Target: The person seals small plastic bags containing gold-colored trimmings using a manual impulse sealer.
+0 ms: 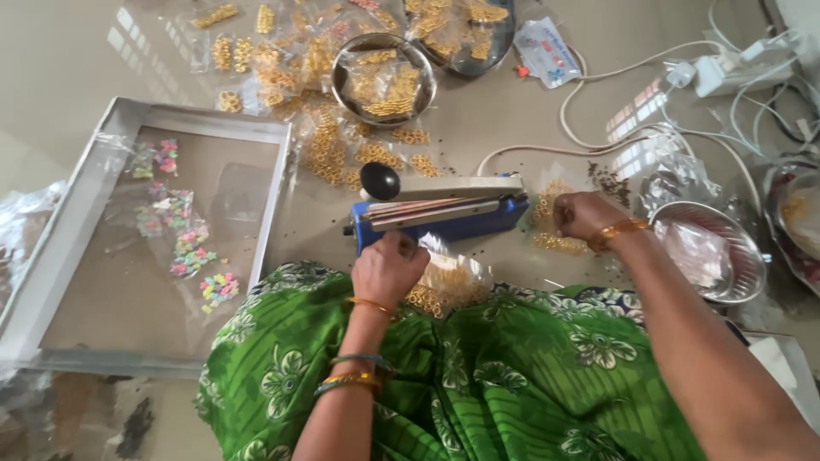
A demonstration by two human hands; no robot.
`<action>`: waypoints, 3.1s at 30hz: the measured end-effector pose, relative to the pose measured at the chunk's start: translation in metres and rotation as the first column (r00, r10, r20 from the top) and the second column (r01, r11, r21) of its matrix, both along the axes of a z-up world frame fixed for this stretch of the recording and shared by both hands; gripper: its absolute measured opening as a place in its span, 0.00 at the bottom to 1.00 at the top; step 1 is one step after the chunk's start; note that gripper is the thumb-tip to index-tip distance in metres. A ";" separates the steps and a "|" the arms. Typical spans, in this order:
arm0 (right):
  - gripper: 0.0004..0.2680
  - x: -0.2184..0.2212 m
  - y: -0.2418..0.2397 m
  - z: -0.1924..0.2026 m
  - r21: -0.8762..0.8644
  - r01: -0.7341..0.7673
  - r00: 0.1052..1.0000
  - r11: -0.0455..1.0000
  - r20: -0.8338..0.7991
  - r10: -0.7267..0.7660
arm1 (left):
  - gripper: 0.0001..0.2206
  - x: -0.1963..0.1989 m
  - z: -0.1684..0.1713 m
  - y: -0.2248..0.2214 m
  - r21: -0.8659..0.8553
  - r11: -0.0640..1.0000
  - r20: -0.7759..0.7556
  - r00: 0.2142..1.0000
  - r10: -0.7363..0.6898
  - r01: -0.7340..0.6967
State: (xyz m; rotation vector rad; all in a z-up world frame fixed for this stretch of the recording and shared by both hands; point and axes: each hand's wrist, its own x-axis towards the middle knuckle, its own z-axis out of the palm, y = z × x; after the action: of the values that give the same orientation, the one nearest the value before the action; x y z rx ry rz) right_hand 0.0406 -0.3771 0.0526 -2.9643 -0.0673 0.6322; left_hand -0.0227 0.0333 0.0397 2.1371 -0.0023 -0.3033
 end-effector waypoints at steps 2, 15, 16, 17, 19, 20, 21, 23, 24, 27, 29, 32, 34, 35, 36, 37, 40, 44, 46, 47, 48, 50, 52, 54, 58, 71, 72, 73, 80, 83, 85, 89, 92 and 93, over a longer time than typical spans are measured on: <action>0.06 -0.021 0.080 0.064 0.024 0.006 0.999 1.000 -0.039 -0.005 | 0.23 -0.005 0.012 -0.004 0.036 0.998 0.189 0.981 0.036 -0.044; 0.13 -0.046 0.169 0.009 0.893 0.255 0.876 0.371 -0.051 -0.480 | 0.10 0.004 -0.015 -0.029 -0.846 0.468 -0.349 0.929 -0.125 -0.255; 0.13 -0.048 0.169 -0.002 0.892 0.259 0.875 0.371 -0.054 -0.481 | 0.10 0.005 -0.015 -0.029 -0.845 0.468 -0.352 0.928 -0.126 -0.257; 0.12 -0.050 0.170 -0.013 0.858 0.285 0.890 0.428 -0.071 -0.450 | 0.10 0.006 -0.014 -0.029 -0.817 0.515 -0.357 0.929 -0.098 -0.259; 0.11 -0.051 0.174 -0.028 0.819 0.309 0.902 0.483 -0.093 -0.421 | 0.10 0.008 -0.016 -0.029 -0.784 0.562 -0.362 0.930 -0.072 -0.262; 0.11 -0.050 0.178 -0.031 0.807 0.360 0.878 0.468 -0.123 -0.463 | 0.11 0.009 -0.018 -0.029 -0.738 0.597 -0.369 0.929 0.032 -0.314; 0.11 -0.046 0.183 -0.034 0.794 0.405 0.852 0.453 -0.149 -0.502 | 0.12 0.012 -0.019 -0.029 -0.690 0.624 -0.365 0.921 0.137 -0.366; 0.10 -0.042 0.186 -0.047 0.818 0.424 0.828 0.389 -0.176 -0.532 | 0.13 0.013 -0.016 -0.028 -0.601 0.687 -0.345 0.908 0.239 -0.409; 0.10 -0.038 0.188 -0.054 0.837 0.441 0.802 0.323 -0.207 -0.560 | 0.15 0.015 -0.014 -0.026 -0.504 0.733 -0.314 0.887 0.338 -0.458; 0.09 -0.029 0.190 -0.059 0.909 0.364 0.794 0.203 -0.190 -0.577 | 0.18 0.020 -0.027 -0.027 -0.344 0.719 -0.389 0.789 0.476 -0.603; 0.09 -0.028 0.194 -0.061 0.915 0.352 0.771 0.194 -0.166 -0.615 | 0.19 0.021 -0.034 -0.028 -0.394 0.656 -0.429 0.760 0.487 -0.643; 0.09 -0.025 0.196 -0.061 0.936 0.306 0.746 0.174 -0.122 -0.655 | 0.20 0.020 -0.030 -0.026 -0.451 0.585 -0.507 0.733 0.454 -0.674; 0.08 -0.024 0.199 -0.056 0.948 0.272 0.748 0.163 -0.101 -0.656 | 0.21 0.019 -0.025 -0.026 -0.462 0.579 -0.543 0.731 0.415 -0.672; 0.08 -0.023 0.202 -0.051 0.947 0.270 0.733 0.176 -0.083 -0.675 | 0.19 0.018 -0.024 -0.026 -0.512 0.577 -0.587 0.749 0.307 -0.637; 0.08 -0.023 0.206 -0.046 0.945 0.268 0.717 0.189 -0.064 -0.694 | 0.18 0.018 -0.023 -0.026 -0.560 0.567 -0.621 0.759 0.195 -0.604; 0.08 -0.024 0.208 -0.037 0.944 0.268 0.717 0.190 -0.064 -0.694 | 0.18 0.019 -0.030 -0.027 -0.560 0.567 -0.621 0.759 0.194 -0.604; 0.11 -0.031 0.210 -0.022 0.630 0.409 0.716 0.660 0.228 -0.660 | 0.15 0.019 -0.042 -0.030 -0.675 0.483 -0.591 0.800 0.098 -0.558; 0.11 -0.030 0.225 0.004 0.662 0.035 0.589 0.749 0.592 -0.551 | 0.13 0.025 -0.037 -0.028 -0.666 0.477 -0.604 0.790 0.108 -0.574; 0.10 -0.026 0.255 0.031 0.572 -0.162 0.556 0.804 0.726 -0.404 | 0.13 0.024 -0.056 -0.032 -0.655 0.487 -0.616 0.782 0.099 -0.577; 0.12 -0.017 0.274 0.044 0.416 -0.297 0.542 0.859 0.815 -0.208 | 0.14 0.029 -0.073 -0.035 -0.682 0.465 -0.595 0.798 0.095 -0.564; 0.15 -0.007 0.294 0.057 0.248 -0.426 0.500 0.870 0.866 -0.002 | 0.14 0.034 -0.090 -0.039 -0.709 0.442 -0.574 0.814 0.092 -0.550; 0.21 0.019 0.339 0.080 0.109 -0.377 0.717 0.920 0.663 0.215 | 0.15 0.038 -0.093 -0.041 -0.719 0.438 -0.546 0.829 0.122 -0.539; 0.27 0.043 0.374 0.078 -0.040 -0.375 0.861 0.926 0.355 0.364 | 0.17 0.043 -0.098 -0.038 -0.728 0.434 -0.519 0.840 0.158 -0.531; 0.30 0.058 0.397 0.050 -0.090 -0.392 0.902 0.916 0.161 0.401 | 0.16 0.046 -0.107 -0.035 -0.727 0.419 -0.530 0.833 0.160 -0.544; 0.28 0.052 0.404 0.040 -0.057 -0.319 0.947 0.946 0.024 0.321 | 0.15 0.030 -0.124 -0.028 -0.705 0.391 -0.578 0.798 0.168 -0.592; 0.24 0.041 0.390 0.048 0.244 -0.131 0.966 0.961 0.248 0.069 | 0.13 0.024 -0.100 -0.033 -0.786 0.313 -0.516 0.844 0.143 -0.533; 0.23 0.038 0.388 0.045 0.285 -0.125 0.943 0.950 0.332 0.024 | 0.12 0.022 -0.098 -0.034 -0.794 0.307 -0.508 0.850 0.138 -0.525; 0.23 0.036 0.385 0.046 0.281 -0.125 0.941 0.951 0.337 0.024 | 0.12 0.020 -0.097 -0.034 -0.800 0.298 -0.504 0.853 0.136 -0.520; 0.27 0.004 0.335 0.029 0.350 -0.397 0.736 0.848 0.673 0.067 | 0.15 0.014 -0.080 -0.031 -0.710 0.342 -0.594 0.785 0.178 -0.615; 0.22 -0.039 0.301 0.038 0.348 -0.452 0.631 0.821 0.775 0.019 | 0.16 0.016 -0.087 -0.032 -0.722 0.330 -0.589 0.790 0.167 -0.608; 0.17 -0.060 0.271 0.020 0.371 -0.450 0.588 0.812 0.808 -0.043 | 0.16 0.016 -0.075 -0.030 -0.736 0.284 -0.600 0.787 0.144 -0.614; 0.12 -0.073 0.232 -0.022 0.396 -0.187 0.693 0.899 0.701 -0.165 | 0.20 0.013 -0.045 -0.028 -0.696 0.256 -0.653 0.740 0.160 -0.670; 0.20 -0.069 0.239 -0.018 0.099 -0.198 0.689 0.975 0.722 0.066 | 0.22 0.013 -0.044 -0.029 -0.666 0.254 -0.679 0.711 0.183 -0.701; 0.25 -0.064 0.243 -0.017 -0.105 -0.233 0.654 0.967 0.719 0.236 | 0.23 0.015 -0.046 -0.028 -0.656 0.247 -0.684 0.700 0.205 -0.713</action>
State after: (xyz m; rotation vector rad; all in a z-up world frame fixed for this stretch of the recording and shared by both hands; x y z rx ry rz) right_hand -0.0229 -0.1339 0.0351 -3.0147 -0.5217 -0.5913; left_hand -0.0081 0.0048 -0.0063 0.7908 0.6561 -0.3297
